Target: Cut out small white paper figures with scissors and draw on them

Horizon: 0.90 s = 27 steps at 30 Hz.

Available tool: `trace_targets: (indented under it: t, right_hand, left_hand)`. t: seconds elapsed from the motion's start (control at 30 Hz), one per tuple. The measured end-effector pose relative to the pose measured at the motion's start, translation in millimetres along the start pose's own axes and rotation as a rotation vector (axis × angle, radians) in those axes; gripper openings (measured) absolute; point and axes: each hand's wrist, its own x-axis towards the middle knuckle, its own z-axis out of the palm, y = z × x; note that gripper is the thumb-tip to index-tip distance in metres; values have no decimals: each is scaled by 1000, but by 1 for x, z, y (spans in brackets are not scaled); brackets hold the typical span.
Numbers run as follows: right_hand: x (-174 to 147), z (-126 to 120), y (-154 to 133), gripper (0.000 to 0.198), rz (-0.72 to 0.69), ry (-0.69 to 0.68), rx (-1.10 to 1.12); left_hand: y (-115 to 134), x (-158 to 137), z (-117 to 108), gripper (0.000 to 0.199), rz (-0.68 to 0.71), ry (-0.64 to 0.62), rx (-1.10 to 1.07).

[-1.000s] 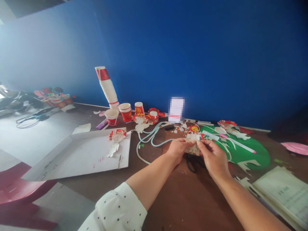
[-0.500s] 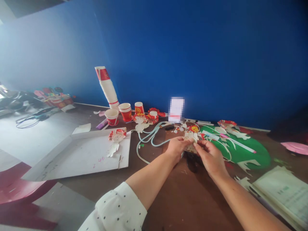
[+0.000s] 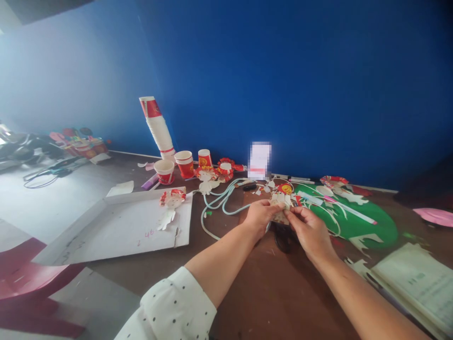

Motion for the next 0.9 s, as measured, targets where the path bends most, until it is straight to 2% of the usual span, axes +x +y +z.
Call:
trace_targets:
  t: [0.13,0.23,0.43,0.6,0.7,0.8,0.9]
  right_hand:
    - [1,0,0,36,16,-6,30]
    - [2,0,-1,36,11,38,64]
    - [2,-2,0,33,-14,76,8]
    - [2,-3,0,30,-17,122,-2]
    - [5,-6,1,30,-3,175,-8]
    - [8,-9,5,30,0,228,-25]
    - [9,-11,6,30,-6,261,-34]
  left_hand:
    - [0,0,0,49,2,1,18]
    - [0,-1,-1,49,8,1,54]
    - [-3,-2,-1,46,-11,-13,108]
    - [-4,-2,-2,43,-28,-110,49]
    - [-1,-3,-1,51,-53,-182,30]
    - [4,-6,0,58,-84,-168,43]
    - [7,-8,1,56,-97,-167,56]
